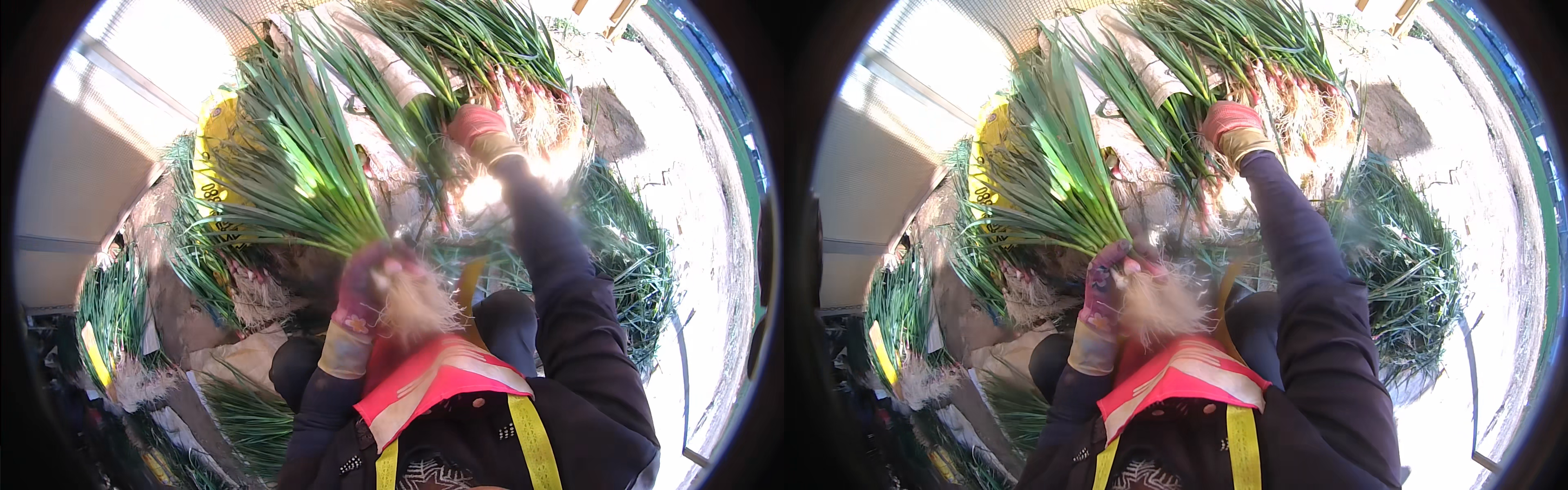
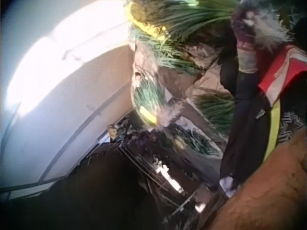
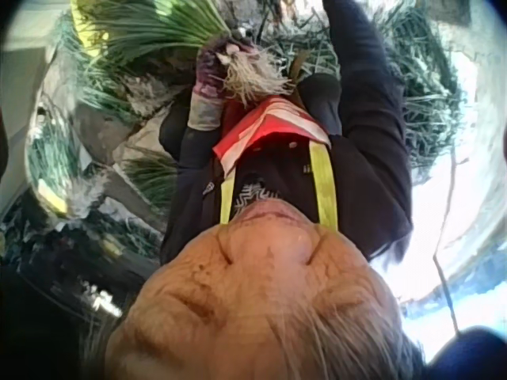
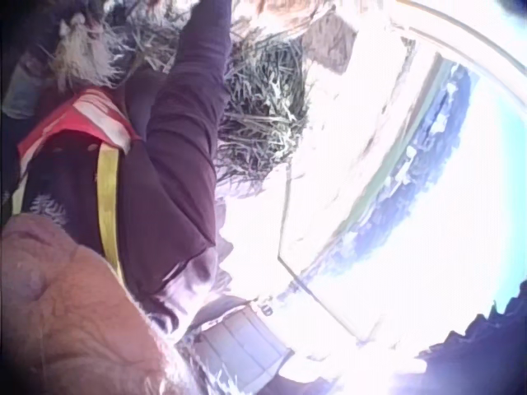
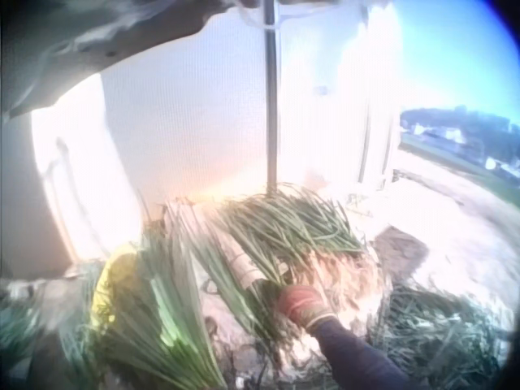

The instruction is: The person repeatedly cleans bundles of green onions by hand, removing dirt and roots from the base. They handle multiple bundles one at a time, shaking and pulling off debris, then placing the cleaned onions aside.

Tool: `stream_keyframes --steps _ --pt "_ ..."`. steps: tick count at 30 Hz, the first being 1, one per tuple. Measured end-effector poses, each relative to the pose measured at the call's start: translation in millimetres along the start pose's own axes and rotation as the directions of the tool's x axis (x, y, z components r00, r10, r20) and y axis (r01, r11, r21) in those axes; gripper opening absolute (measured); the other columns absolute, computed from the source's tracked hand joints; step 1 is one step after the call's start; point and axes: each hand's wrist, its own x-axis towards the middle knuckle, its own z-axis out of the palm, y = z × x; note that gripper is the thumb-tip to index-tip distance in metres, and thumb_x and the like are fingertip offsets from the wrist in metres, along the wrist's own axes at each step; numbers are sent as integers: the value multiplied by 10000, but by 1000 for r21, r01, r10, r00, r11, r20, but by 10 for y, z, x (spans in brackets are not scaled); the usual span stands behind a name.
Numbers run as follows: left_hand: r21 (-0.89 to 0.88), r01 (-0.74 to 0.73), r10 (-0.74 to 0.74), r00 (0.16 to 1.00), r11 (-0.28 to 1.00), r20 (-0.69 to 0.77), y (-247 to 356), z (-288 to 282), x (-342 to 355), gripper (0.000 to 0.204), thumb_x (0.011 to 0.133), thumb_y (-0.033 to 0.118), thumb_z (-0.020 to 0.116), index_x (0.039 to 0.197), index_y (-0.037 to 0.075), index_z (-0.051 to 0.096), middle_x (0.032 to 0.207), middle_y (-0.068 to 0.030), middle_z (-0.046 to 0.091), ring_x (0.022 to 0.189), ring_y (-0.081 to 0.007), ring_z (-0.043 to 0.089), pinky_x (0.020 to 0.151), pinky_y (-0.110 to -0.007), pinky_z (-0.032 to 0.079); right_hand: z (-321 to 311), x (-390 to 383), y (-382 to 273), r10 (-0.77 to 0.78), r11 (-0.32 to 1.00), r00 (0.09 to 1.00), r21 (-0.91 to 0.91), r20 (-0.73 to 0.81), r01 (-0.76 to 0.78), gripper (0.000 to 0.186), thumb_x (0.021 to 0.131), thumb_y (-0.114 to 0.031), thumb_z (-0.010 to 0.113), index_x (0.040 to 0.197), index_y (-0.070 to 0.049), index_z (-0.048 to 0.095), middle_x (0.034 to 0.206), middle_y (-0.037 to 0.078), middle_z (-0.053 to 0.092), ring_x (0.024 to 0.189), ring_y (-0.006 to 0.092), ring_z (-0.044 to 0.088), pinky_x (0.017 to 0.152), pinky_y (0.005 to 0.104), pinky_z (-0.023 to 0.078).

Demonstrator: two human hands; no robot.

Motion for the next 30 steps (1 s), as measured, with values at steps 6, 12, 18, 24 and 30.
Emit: stream_keyframes --steps 6,12,18,24,30 --pt "-410 193 -195 980 891 37 -29 -33 -8 393 853 435 505 964 70 604 803 -127 614 751 -206 605 688 -373 513 -40 -441 326 -71 687 989 726 131 -46 225 812 24 475 956 -39 635 711 103 616 572 188 602 516 282 505" --pt "-297 0 27 996 955 89 -152 -23 22 580 818 544 504 1137 63 555 832 -115 629 744 -202 615 722 -359 507 374 -1131 126 -378 281 918 960 123 -13 308 787 124 424 982 -7 623 806 112 621 511 113 587 402 208 476" --pt "-230 96 -80 994 968 77 -106 -13 0 551 783 468 461 1074 6 542 973 -164 590 866 -246 590 775 -364 478 349 -1499 -260 -332 312 917 943 219 -112 217 763 -29 536 960 18 614 879 127 589 760 182 567 611 266 471" --pt "-596 222 -303 952 772 -38 -13 32 -42 298 848 214 514 1055 1 541 843 -178 624 885 -301 587 777 -426 487 403 -1619 272 -84 225 990 966 -115 131 183 844 -108 520 934 33 596 685 16 591 526 81 509 501 216 420" --pt "-545 265 -278 959 795 61 36 -16 -47 248 869 218 488 989 3 505 834 -156 585 761 -283 596 713 -439 500 1027 -2366 1775 192 752 971 657 -143 -52 122 805 -96 512 834 -31 612 679 58 598 578 188 556 552 286 449"
